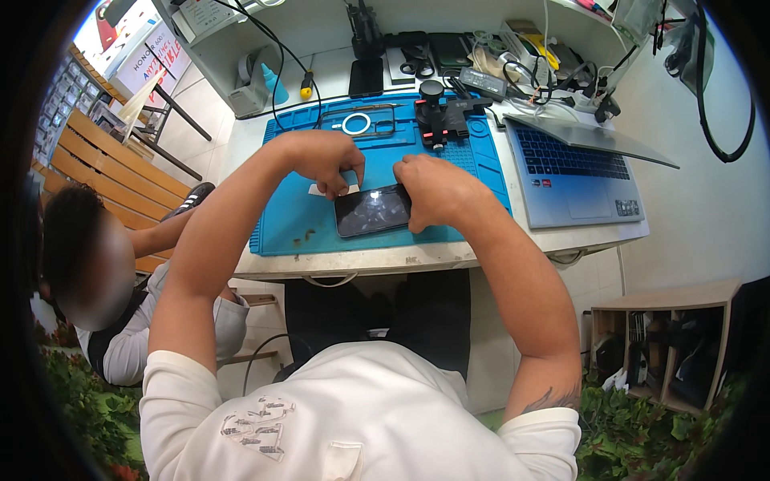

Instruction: The person cleans the edges of a mobile phone screen using a tool and a cloth, then places the phone into a repair jig and uses a screwdriver.

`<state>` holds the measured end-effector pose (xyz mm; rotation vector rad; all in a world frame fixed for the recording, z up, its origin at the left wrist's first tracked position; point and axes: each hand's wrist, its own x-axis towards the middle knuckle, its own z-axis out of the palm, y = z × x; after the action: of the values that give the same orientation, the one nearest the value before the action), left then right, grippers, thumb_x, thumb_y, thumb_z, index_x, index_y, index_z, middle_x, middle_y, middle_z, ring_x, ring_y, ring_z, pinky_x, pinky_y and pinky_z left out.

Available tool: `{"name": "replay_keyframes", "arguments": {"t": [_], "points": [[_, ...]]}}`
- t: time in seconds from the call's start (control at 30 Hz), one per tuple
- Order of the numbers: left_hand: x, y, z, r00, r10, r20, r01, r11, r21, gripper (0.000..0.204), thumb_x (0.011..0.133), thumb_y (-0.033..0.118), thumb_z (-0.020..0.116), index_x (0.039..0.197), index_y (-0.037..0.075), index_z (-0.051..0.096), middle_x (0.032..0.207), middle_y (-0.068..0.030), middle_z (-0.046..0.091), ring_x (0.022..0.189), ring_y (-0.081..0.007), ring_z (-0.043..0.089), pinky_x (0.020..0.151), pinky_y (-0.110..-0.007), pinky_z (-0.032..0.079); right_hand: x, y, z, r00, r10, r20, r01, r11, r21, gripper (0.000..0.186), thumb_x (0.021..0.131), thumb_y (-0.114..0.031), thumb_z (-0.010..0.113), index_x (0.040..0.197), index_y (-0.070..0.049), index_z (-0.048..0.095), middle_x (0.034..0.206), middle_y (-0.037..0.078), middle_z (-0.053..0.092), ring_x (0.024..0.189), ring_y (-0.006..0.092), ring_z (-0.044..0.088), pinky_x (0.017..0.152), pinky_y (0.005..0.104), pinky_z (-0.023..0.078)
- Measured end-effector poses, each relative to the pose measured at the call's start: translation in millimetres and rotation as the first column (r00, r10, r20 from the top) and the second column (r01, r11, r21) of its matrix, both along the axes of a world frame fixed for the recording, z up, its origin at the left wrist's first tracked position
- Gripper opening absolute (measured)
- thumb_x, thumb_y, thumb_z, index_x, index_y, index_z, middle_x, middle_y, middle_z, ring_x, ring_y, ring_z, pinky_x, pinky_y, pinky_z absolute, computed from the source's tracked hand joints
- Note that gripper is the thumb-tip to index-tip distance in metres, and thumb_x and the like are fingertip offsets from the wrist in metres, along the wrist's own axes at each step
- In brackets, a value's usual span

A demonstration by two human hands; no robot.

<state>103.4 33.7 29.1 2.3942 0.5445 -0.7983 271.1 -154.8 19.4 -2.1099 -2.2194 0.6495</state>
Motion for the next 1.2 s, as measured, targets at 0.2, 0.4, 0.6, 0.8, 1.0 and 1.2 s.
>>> {"name": "replay_keyframes", "arguments": {"t": [0.2,0.4,0.6,0.8,1.0,1.2], "points": [[-0.5,11.1,-3.0,0.999,0.032,-0.029,-0.036,0.988,-0.151,0.034,0.096,0.005,0.081,0.130,0.002,0.077,0.099,-0.0105,0.085,0.088,-0.0194,0.085,0.078,-0.032,0.068,1.8,1.0,-1.5,1.000,0.010,-0.025,-0.009,1.000,0.006,0.068,0.065,-0.012,0.096,0.128,0.003,0.074,0.127,0.018,0.075,0.122,0.0379,0.072,0.106,0.0439,0.060],[-14.4,-7.6,5.4,0.998,0.035,0.045,-0.033,0.998,-0.049,0.035,0.090,0.010,0.085,0.125,0.008,0.081,0.100,-0.0093,0.085,0.088,-0.0204,0.084,0.079,-0.034,0.065,6.1,0.8,-4.2,0.999,0.020,-0.040,-0.020,1.000,0.013,0.069,0.065,-0.014,0.096,0.128,0.003,0.074,0.126,0.019,0.076,0.121,0.0380,0.072,0.105,0.0445,0.060],[-38.8,-36.8,-6.4,0.946,-0.147,0.291,0.036,0.935,0.354,0.037,0.085,0.013,0.084,0.121,0.018,0.084,0.100,-0.0087,0.084,0.093,-0.0304,0.079,0.085,-0.043,0.062,7.5,0.9,-5.4,0.998,0.021,-0.056,-0.020,1.000,0.021,0.068,0.063,-0.016,0.096,0.125,0.004,0.075,0.123,0.020,0.076,0.117,0.0390,0.073,0.104,0.0456,0.060],[-58.5,-40.0,-27.0,0.877,-0.176,0.447,-0.012,0.922,0.386,0.034,0.085,0.010,0.082,0.118,0.016,0.083,0.099,-0.0073,0.082,0.089,-0.0303,0.078,0.080,-0.044,0.062,7.8,-3.4,-13.0,0.998,0.039,-0.045,-0.036,0.997,0.070,0.068,0.062,-0.020,0.095,0.123,0.004,0.077,0.119,0.019,0.076,0.115,0.0390,0.073,0.103,0.0455,0.060],[-65.2,-32.9,-34.3,0.787,-0.204,0.583,-0.011,0.939,0.343,0.032,0.087,0.011,0.082,0.118,0.016,0.083,0.098,-0.0072,0.083,0.086,-0.0305,0.078,0.079,-0.043,0.063,8.2,-7.9,-15.2,0.999,0.044,-0.027,-0.041,0.994,0.104,0.067,0.064,-0.023,0.093,0.124,0.003,0.077,0.119,0.019,0.075,0.116,0.0383,0.072,0.103,0.0453,0.060],[-53.7,-31.4,-20.1,0.883,-0.113,0.455,-0.019,0.961,0.276,0.035,0.087,0.009,0.080,0.122,0.014,0.082,0.106,-0.0109,0.084,0.097,-0.0337,0.079,0.087,-0.046,0.062,7.4,-12.0,-19.8,0.998,0.028,-0.052,-0.020,0.988,0.153,0.052,0.066,-0.021,0.094,0.110,0.002,0.079,0.112,0.018,0.075,0.113,0.0391,0.072,0.103,0.0464,0.060]]}}
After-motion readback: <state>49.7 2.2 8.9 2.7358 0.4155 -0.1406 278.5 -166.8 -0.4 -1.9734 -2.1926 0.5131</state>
